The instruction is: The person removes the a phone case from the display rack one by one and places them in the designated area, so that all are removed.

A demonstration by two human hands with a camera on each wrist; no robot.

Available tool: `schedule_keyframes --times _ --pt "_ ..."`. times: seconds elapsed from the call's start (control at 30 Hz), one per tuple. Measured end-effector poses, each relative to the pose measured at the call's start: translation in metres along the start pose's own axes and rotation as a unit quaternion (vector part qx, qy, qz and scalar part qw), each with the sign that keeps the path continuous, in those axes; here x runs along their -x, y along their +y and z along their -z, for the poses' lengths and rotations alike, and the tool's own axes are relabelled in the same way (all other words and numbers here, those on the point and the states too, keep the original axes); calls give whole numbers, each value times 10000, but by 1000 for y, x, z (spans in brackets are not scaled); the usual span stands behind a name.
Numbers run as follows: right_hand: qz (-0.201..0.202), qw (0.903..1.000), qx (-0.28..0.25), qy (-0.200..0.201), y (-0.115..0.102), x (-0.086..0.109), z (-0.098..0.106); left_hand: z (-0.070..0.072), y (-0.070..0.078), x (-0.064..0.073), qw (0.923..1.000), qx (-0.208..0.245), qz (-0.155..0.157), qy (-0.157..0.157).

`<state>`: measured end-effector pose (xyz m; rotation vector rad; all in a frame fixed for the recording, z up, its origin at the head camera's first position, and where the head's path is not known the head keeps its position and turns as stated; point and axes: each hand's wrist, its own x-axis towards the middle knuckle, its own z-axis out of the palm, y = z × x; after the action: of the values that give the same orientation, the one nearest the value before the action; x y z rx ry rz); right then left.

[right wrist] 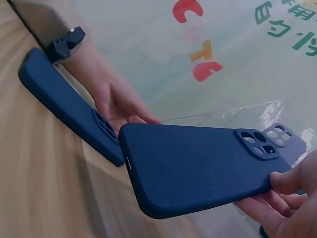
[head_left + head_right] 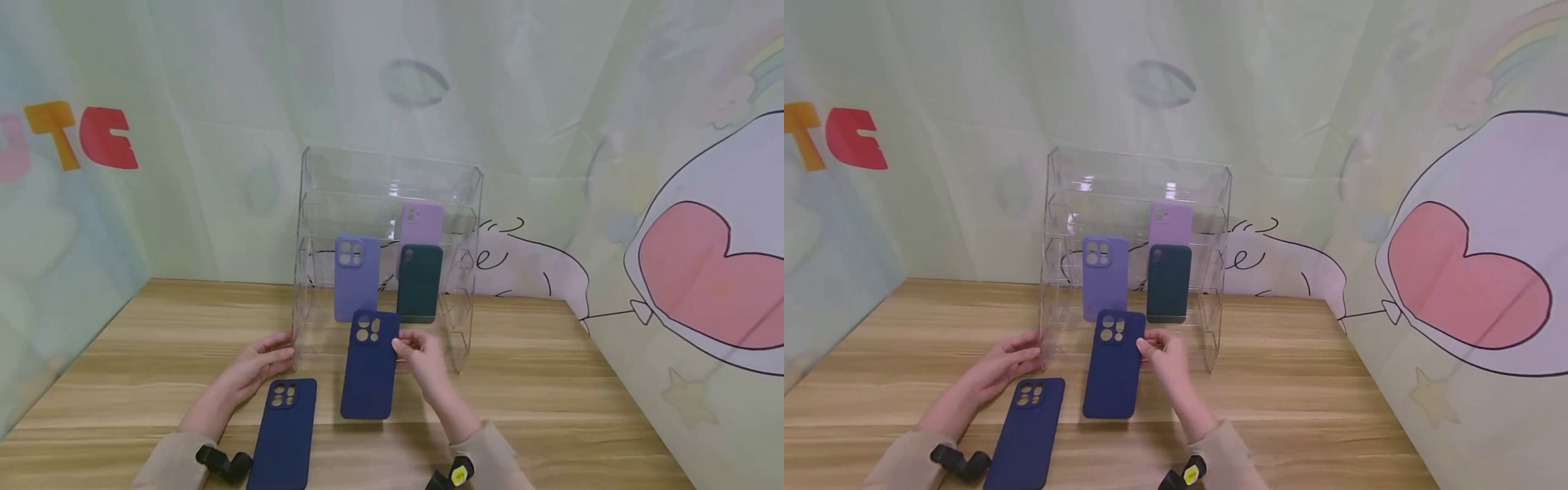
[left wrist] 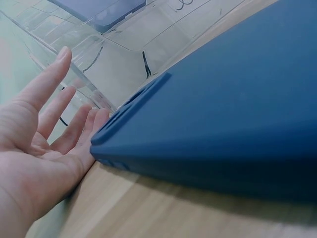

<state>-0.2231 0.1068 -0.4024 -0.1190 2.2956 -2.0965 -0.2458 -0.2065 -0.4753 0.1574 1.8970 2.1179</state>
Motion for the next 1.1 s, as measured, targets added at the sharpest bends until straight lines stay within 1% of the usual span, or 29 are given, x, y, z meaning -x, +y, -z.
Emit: schedule_keyframes --times 0.13,0.27,0.37,0.43,0.47,0.6,0.87,1.1 --pt "-321 9986 -73 -418 11 3 -6 0 0 0 10000 21 -6 18" --pt "-455 9948 -223 -889 25 5 -10 0 1 1 10000 43 -10 13" --pt "-624 9922 -183 -1063 34 6 -15 0 1 1 10000 40 -5 16" --pt "-749 9911 -143 -1091 41 6 -18 -1 0 1 10000 45 8 35" --pt "-880 9907 -68 -1035 42 7 -21 0 0 1 10000 42 12 39" --pt "-1014 9898 27 -1004 49 10 -27 0 0 1 10000 58 14 58" --pt "-1236 9872 251 -975 54 15 -38 -1 1 1 9999 83 -7 85" --pt "-1513 9838 362 -889 54 19 -46 -1 1 1 10000 44 -5 -13"
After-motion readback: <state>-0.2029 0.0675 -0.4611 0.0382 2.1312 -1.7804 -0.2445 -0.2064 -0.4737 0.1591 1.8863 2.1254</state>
